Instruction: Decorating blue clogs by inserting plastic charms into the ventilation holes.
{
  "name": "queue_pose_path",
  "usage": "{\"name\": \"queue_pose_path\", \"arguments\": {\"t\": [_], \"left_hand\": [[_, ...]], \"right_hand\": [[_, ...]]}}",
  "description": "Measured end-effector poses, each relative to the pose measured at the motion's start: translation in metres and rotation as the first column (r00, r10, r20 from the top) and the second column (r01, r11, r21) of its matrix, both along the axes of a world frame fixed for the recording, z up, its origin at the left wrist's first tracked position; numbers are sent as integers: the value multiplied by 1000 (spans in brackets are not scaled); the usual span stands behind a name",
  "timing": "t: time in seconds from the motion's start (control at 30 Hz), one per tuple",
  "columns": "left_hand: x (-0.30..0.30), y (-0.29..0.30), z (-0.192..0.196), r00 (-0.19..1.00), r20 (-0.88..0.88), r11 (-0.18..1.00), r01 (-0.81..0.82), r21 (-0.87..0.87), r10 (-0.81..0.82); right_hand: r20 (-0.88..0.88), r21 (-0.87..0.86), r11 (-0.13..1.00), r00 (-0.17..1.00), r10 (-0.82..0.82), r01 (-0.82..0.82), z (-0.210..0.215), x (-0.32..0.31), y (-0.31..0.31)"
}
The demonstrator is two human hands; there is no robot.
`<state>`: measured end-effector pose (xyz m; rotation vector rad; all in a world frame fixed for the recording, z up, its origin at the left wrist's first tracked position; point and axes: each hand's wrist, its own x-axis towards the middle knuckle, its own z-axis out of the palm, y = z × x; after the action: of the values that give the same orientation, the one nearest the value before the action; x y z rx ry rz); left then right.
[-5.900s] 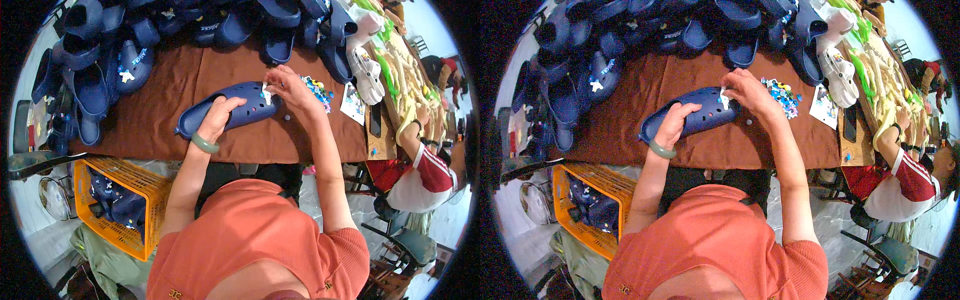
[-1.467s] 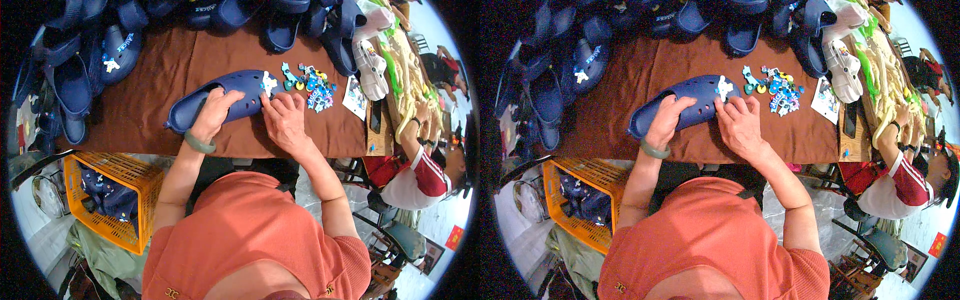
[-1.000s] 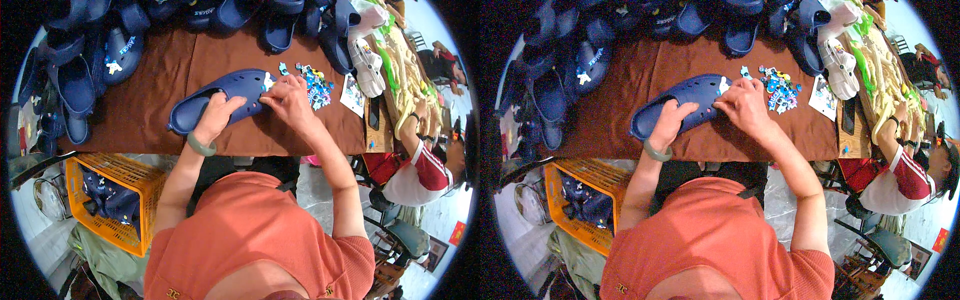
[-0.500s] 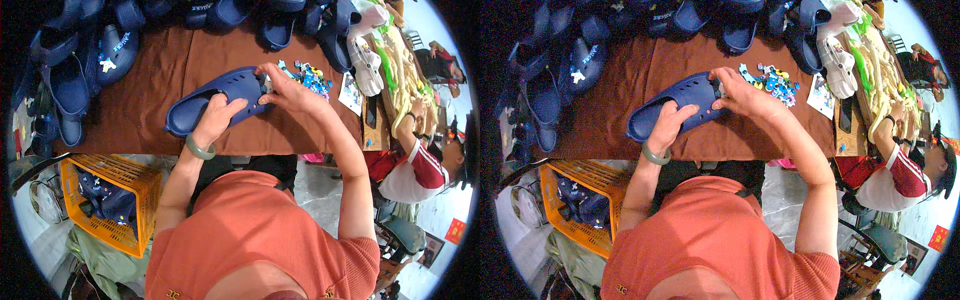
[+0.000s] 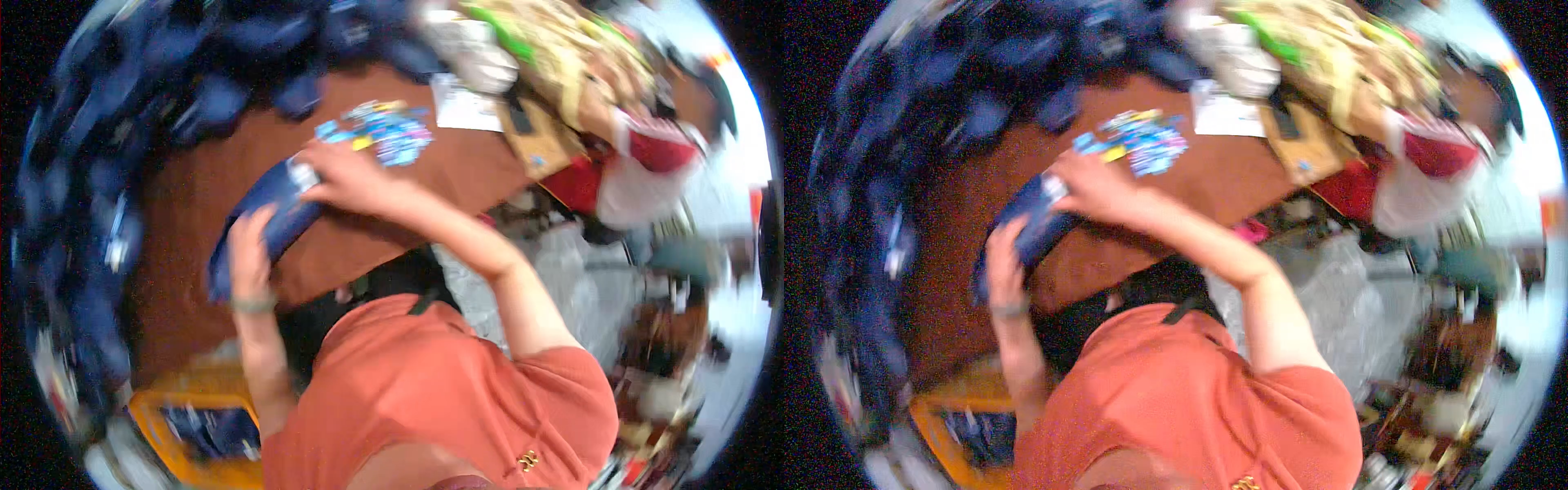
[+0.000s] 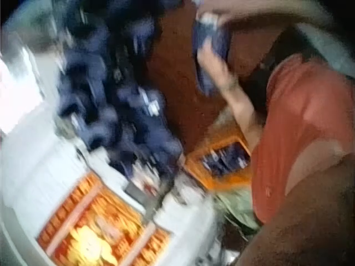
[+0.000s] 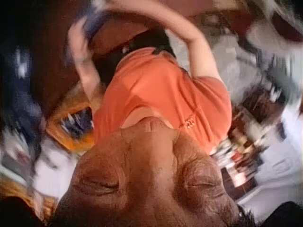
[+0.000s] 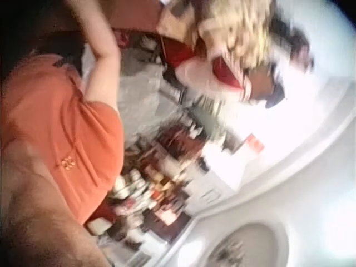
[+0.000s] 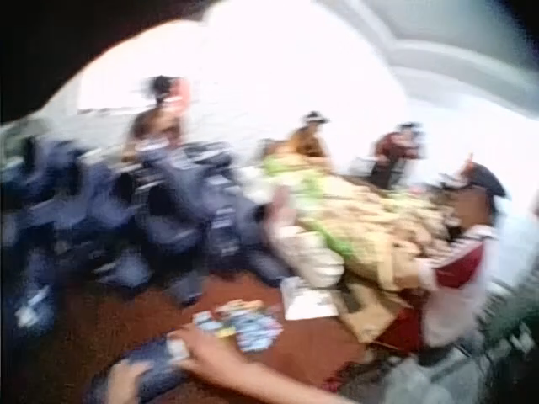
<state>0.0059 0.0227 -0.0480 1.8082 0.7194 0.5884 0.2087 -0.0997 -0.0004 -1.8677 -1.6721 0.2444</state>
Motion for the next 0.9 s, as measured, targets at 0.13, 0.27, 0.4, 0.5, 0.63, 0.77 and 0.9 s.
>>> {"name": "queue_pose_path", "arguments": {"t": [0.13,0.27,0.4,0.5,0.63,0.77,0.9], "left_hand": [[-4,-12,33,966,-22,868,243,432,-259],[36,-29,7,878,117,849,403,342,-464],[87,-36,0,749,208,765,548,339,-629],[102,-30,-10,702,252,741,581,337,-666],[110,-32,-24,640,298,705,628,329,-709],[117,-45,-34,590,330,675,662,326,-737],[123,-69,-30,561,337,653,679,335,-756]], "right_hand": [[-29,81,955,959,-283,285,-32,12,-65],[474,308,889,755,-453,340,-62,14,-144],[400,475,769,674,-622,428,-71,13,-177],[351,498,742,678,-646,449,-65,9,-185],[344,474,760,702,-624,444,-71,6,-177],[340,516,732,678,-652,445,-75,7,-177],[334,636,653,616,-713,411,-80,11,-172]]}}
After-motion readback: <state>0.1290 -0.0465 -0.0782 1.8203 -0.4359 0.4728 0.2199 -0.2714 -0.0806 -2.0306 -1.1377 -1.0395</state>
